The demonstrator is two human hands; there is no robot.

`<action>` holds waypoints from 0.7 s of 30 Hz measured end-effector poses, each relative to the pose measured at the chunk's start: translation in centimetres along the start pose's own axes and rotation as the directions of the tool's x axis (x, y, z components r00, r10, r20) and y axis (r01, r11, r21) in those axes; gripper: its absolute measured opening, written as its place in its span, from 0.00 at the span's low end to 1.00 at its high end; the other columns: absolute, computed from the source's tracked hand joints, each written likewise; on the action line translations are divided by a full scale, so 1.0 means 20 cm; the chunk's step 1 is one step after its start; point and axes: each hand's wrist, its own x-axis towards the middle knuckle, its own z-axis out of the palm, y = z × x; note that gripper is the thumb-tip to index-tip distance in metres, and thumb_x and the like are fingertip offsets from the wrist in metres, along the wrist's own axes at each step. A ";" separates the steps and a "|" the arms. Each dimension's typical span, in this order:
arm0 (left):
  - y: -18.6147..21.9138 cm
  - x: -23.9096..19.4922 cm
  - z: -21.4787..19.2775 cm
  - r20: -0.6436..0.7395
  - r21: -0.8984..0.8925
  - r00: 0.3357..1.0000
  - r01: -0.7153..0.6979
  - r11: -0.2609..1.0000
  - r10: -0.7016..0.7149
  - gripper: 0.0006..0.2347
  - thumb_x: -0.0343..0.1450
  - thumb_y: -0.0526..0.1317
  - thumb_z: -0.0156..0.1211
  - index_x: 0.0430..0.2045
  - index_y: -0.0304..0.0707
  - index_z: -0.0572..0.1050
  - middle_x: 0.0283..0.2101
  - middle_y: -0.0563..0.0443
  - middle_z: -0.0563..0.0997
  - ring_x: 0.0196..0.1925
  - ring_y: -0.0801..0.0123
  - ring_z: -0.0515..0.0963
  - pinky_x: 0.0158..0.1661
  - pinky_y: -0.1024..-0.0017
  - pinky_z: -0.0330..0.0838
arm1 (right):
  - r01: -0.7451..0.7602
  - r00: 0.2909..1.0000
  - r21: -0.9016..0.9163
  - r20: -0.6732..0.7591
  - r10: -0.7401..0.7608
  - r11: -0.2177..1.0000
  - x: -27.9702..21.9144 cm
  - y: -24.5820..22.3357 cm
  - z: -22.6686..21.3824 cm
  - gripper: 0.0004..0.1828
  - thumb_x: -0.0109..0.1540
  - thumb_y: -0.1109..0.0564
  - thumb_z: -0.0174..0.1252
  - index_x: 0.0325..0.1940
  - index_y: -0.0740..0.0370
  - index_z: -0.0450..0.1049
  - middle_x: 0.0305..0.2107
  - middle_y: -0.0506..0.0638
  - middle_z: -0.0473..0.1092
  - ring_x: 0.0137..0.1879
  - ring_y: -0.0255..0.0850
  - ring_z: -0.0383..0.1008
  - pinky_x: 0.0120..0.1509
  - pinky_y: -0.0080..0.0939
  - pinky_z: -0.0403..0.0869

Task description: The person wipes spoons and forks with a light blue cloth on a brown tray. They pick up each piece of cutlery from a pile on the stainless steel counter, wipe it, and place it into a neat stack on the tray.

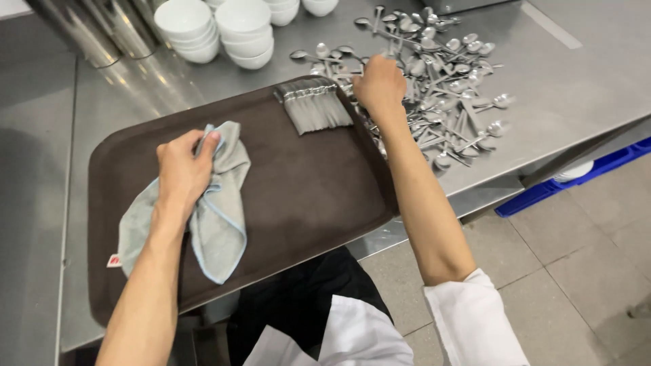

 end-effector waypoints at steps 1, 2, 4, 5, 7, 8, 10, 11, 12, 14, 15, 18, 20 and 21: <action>0.02 -0.01 -0.01 0.010 0.001 1.000 0.013 1.000 -0.013 0.18 0.81 0.47 0.55 0.21 0.38 0.69 0.18 0.50 0.62 0.26 0.61 0.56 0.37 0.64 0.59 | -0.028 0.999 -0.095 0.016 0.029 0.995 0.04 0.07 0.02 0.23 0.64 0.42 0.66 0.47 0.66 0.76 0.42 0.62 0.76 0.49 0.63 0.78 0.50 0.61 0.77; 0.02 -0.01 0.00 0.015 0.000 1.000 0.004 1.000 -0.004 0.18 0.81 0.47 0.55 0.21 0.38 0.69 0.18 0.50 0.62 0.26 0.61 0.56 0.37 0.64 0.59 | -0.037 0.999 -0.094 0.011 0.039 0.995 0.06 0.12 0.05 0.23 0.64 0.42 0.66 0.47 0.66 0.76 0.42 0.62 0.76 0.49 0.63 0.78 0.50 0.61 0.77; 0.03 -0.01 0.01 0.011 -0.009 0.999 0.052 0.999 -0.052 0.16 0.80 0.46 0.57 0.23 0.39 0.73 0.18 0.52 0.63 0.26 0.65 0.58 0.36 0.66 0.59 | -0.080 0.995 -0.051 0.057 0.083 0.996 0.09 0.22 0.10 0.18 0.62 0.50 0.65 0.47 0.68 0.74 0.44 0.65 0.74 0.48 0.67 0.77 0.49 0.62 0.77; 0.03 -0.01 0.01 0.015 -0.011 0.999 0.043 0.999 -0.043 0.16 0.80 0.46 0.57 0.23 0.39 0.73 0.18 0.52 0.63 0.26 0.65 0.58 0.36 0.66 0.59 | -0.088 0.995 -0.050 0.052 0.091 0.995 0.08 0.24 0.09 0.18 0.62 0.50 0.65 0.47 0.68 0.74 0.44 0.65 0.74 0.48 0.67 0.77 0.49 0.62 0.77; 0.02 -0.02 0.01 -0.003 -0.010 1.000 0.028 1.000 -0.028 0.17 0.81 0.47 0.57 0.23 0.38 0.74 0.18 0.55 0.62 0.25 0.69 0.58 0.34 0.67 0.58 | -0.107 0.992 0.014 0.069 0.106 0.994 0.08 0.27 0.08 0.06 0.61 0.64 0.52 0.40 0.67 0.74 0.38 0.63 0.74 0.43 0.63 0.77 0.42 0.59 0.77; 0.04 -0.02 0.00 0.004 -0.009 1.000 0.025 1.000 -0.025 0.17 0.81 0.47 0.57 0.23 0.38 0.74 0.18 0.55 0.62 0.25 0.69 0.58 0.34 0.67 0.58 | -0.114 0.991 0.014 0.071 0.113 0.993 0.06 0.24 0.03 0.06 0.61 0.64 0.52 0.40 0.67 0.74 0.38 0.63 0.74 0.43 0.63 0.77 0.42 0.59 0.77; 0.09 -0.03 -0.03 0.025 -0.073 0.992 0.126 0.989 -0.124 0.17 0.82 0.46 0.58 0.24 0.36 0.75 0.18 0.60 0.56 0.24 0.72 0.53 0.33 0.70 0.55 | -0.269 0.951 0.012 0.164 0.263 0.963 0.01 0.16 -0.08 0.11 0.62 0.65 0.58 0.48 0.63 0.73 0.36 0.49 0.75 0.42 0.43 0.77 0.46 0.44 0.77; 0.10 -0.03 -0.03 0.029 -0.070 0.992 0.122 0.990 -0.120 0.17 0.82 0.46 0.58 0.24 0.36 0.75 0.18 0.60 0.56 0.24 0.72 0.53 0.33 0.70 0.55 | -0.275 0.949 0.015 0.165 0.269 0.961 0.00 0.17 -0.12 0.11 0.62 0.65 0.58 0.48 0.63 0.73 0.36 0.49 0.75 0.42 0.43 0.77 0.46 0.44 0.77; 0.10 -0.03 -0.03 0.028 -0.084 0.991 0.133 0.988 -0.131 0.17 0.82 0.46 0.56 0.23 0.37 0.74 0.19 0.61 0.56 0.25 0.73 0.52 0.33 0.71 0.55 | -0.301 0.944 0.081 0.168 0.285 0.950 -0.01 0.16 -0.16 0.09 0.61 0.67 0.54 0.44 0.63 0.72 0.35 0.50 0.74 0.41 0.43 0.76 0.44 0.44 0.77; 0.12 -0.03 -0.04 0.030 -0.099 0.990 0.140 0.985 -0.137 0.17 0.82 0.45 0.55 0.22 0.37 0.74 0.19 0.62 0.55 0.26 0.73 0.52 0.33 0.72 0.54 | -0.329 0.938 0.148 0.169 0.304 0.933 -0.02 0.18 -0.20 0.08 0.60 0.70 0.51 0.40 0.63 0.70 0.35 0.50 0.73 0.40 0.43 0.75 0.42 0.44 0.76; 0.13 -0.03 -0.04 0.026 -0.117 0.990 0.142 0.983 -0.139 0.19 0.83 0.45 0.55 0.19 0.38 0.68 0.20 0.62 0.53 0.27 0.74 0.51 0.33 0.72 0.52 | -0.268 0.962 0.216 0.107 0.250 0.939 -0.03 0.20 -0.20 0.11 0.57 0.70 0.49 0.25 0.57 0.64 0.23 0.45 0.65 0.31 0.39 0.68 0.34 0.41 0.70; 0.13 -0.03 -0.04 0.013 -0.158 0.989 0.149 0.976 -0.149 0.23 0.83 0.46 0.53 0.16 0.42 0.59 0.22 0.63 0.51 0.28 0.75 0.51 0.32 0.71 0.49 | -0.102 0.987 0.339 -0.081 0.138 0.935 -0.04 0.20 -0.22 0.15 0.60 0.62 0.55 0.18 0.54 0.66 0.17 0.44 0.66 0.26 0.39 0.69 0.32 0.44 0.70; 0.10 -0.02 -0.03 -0.001 -0.177 0.987 0.159 0.971 -0.162 0.23 0.84 0.47 0.51 0.16 0.44 0.55 0.23 0.64 0.50 0.29 0.76 0.50 0.31 0.71 0.47 | 0.009 0.977 0.389 -0.202 0.076 0.921 -0.06 0.16 -0.23 0.14 0.65 0.53 0.63 0.25 0.56 0.75 0.21 0.47 0.76 0.30 0.42 0.77 0.37 0.49 0.75; 0.07 -0.01 -0.02 -0.012 -0.214 0.990 0.135 0.968 -0.141 0.23 0.84 0.47 0.50 0.17 0.46 0.53 0.24 0.64 0.50 0.29 0.76 0.50 0.31 0.70 0.46 | 0.139 0.951 0.417 -0.308 -0.004 0.898 -0.07 0.13 -0.24 0.12 0.65 0.53 0.61 0.27 0.56 0.73 0.21 0.46 0.75 0.29 0.41 0.75 0.36 0.47 0.73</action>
